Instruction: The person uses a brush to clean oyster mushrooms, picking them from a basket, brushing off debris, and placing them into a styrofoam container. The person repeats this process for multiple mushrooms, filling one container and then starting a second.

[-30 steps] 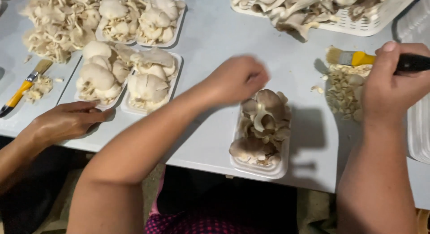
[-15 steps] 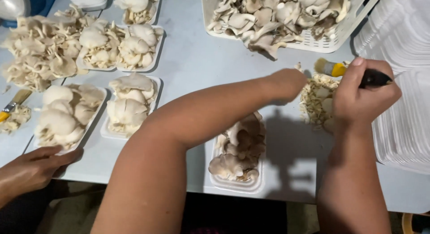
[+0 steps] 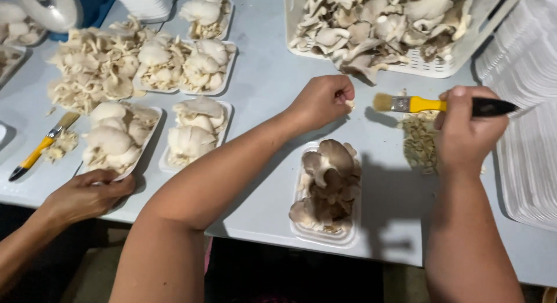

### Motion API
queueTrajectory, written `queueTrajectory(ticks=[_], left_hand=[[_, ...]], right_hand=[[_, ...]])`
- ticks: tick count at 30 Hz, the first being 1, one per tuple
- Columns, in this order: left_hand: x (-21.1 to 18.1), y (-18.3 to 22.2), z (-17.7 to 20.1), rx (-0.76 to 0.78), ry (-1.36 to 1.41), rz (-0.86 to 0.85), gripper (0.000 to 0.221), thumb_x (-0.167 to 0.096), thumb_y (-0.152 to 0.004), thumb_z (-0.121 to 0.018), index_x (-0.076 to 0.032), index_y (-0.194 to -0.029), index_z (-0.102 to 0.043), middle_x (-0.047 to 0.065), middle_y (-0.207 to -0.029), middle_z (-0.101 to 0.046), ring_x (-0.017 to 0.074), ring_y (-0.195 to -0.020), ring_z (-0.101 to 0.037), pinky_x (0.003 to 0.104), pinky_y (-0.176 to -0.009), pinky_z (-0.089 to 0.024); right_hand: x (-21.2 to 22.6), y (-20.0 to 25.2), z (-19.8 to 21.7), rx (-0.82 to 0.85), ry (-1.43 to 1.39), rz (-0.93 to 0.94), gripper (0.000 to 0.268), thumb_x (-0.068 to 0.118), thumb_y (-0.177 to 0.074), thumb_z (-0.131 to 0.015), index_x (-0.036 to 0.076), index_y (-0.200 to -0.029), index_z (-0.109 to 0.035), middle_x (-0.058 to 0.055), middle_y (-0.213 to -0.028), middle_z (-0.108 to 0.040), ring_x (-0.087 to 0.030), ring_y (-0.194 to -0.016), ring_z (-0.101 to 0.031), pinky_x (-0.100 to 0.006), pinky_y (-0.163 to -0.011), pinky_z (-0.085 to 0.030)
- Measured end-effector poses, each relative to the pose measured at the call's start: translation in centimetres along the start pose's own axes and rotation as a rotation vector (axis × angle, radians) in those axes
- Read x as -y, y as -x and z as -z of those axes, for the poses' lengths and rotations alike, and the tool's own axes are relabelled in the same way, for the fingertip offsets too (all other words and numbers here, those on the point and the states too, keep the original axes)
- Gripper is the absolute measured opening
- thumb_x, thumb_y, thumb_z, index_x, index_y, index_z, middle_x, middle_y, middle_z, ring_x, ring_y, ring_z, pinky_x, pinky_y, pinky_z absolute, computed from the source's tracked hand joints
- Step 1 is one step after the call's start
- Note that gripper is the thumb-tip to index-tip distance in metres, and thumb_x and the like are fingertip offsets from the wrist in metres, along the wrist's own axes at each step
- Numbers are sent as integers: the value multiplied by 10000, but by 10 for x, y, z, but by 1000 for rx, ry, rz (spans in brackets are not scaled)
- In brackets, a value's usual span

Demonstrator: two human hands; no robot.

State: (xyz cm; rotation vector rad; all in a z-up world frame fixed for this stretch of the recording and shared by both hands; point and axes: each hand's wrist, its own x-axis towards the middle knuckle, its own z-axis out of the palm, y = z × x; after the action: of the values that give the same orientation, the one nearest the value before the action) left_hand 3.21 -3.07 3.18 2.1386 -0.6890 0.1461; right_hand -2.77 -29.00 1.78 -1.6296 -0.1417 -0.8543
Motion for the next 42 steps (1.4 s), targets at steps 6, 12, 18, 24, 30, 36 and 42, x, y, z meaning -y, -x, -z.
queueTrajectory(ticks=[6, 12, 18, 24, 30, 36, 42], left_hand=[[-3, 38, 22, -52, -84, 25, 161, -116, -839, -685, -122, -1001, -689, -42, -791, -659, 147, -691, -635, 315, -631, -467], [-35, 99, 65, 159, -158, 68, 261, 6, -842, -515, -71, -905, -756, 78, -922, -781, 250, -846, -723, 390, -763, -545], [-8, 129, 22, 163, -129, -53, 359, 92, -838, -581, -161, -940, -814, 64, -1009, -794, 210, -905, -741, 332, -763, -604], [-18, 156, 19, 347, 18, 127, 491, 56, -871, -616, -112, -1332, -620, 64, -1214, -706, 216, -1038, -717, 311, -761, -628], [-18, 158, 28, 147, 145, -178, 228, 106, -859, -670, -119, -887, -698, 22, -880, -736, 191, -786, -725, 316, -680, -570], [-14, 152, 29, 259, -68, 55, 199, 24, -855, -703, -153, -913, -771, 49, -1014, -774, 231, -949, -729, 383, -833, -599], [9, 159, -1, 93, 21, -124, 219, 41, -807, -778, -169, -870, -766, 9, -904, -773, 238, -823, -741, 360, -700, -562]], right_hand=[[0, 7, -4, 97, -77, 21, 203, 150, -1187, -559, 10, -1043, -536, -174, -1056, -645, -201, -620, -553, -297, -608, -486], [-24, 6, 1, 190, 141, 274, 233, 28, -1256, -636, -106, -1066, -639, -173, -899, -596, -240, -811, -578, -396, -726, -433], [-33, 9, 5, 220, 211, 297, 200, -13, -1282, -678, -134, -1123, -668, -193, -967, -625, -260, -893, -599, -414, -773, -448], [-31, 7, 6, 215, 266, 356, 175, -74, -1248, -642, -147, -1122, -739, -222, -1037, -707, -294, -971, -674, -421, -864, -514], [-26, 11, 3, 228, 266, 267, 232, 37, -1247, -645, -83, -1050, -674, -154, -984, -602, -247, -934, -567, -406, -842, -422], [-22, 11, 1, 197, 268, 245, 198, 0, -1218, -654, -83, -1040, -682, -139, -952, -605, -221, -905, -556, -383, -828, -427], [-20, 13, 1, 226, 266, 271, 224, 21, -1239, -649, -96, -1054, -696, -152, -974, -632, -241, -943, -586, -399, -863, -442]])
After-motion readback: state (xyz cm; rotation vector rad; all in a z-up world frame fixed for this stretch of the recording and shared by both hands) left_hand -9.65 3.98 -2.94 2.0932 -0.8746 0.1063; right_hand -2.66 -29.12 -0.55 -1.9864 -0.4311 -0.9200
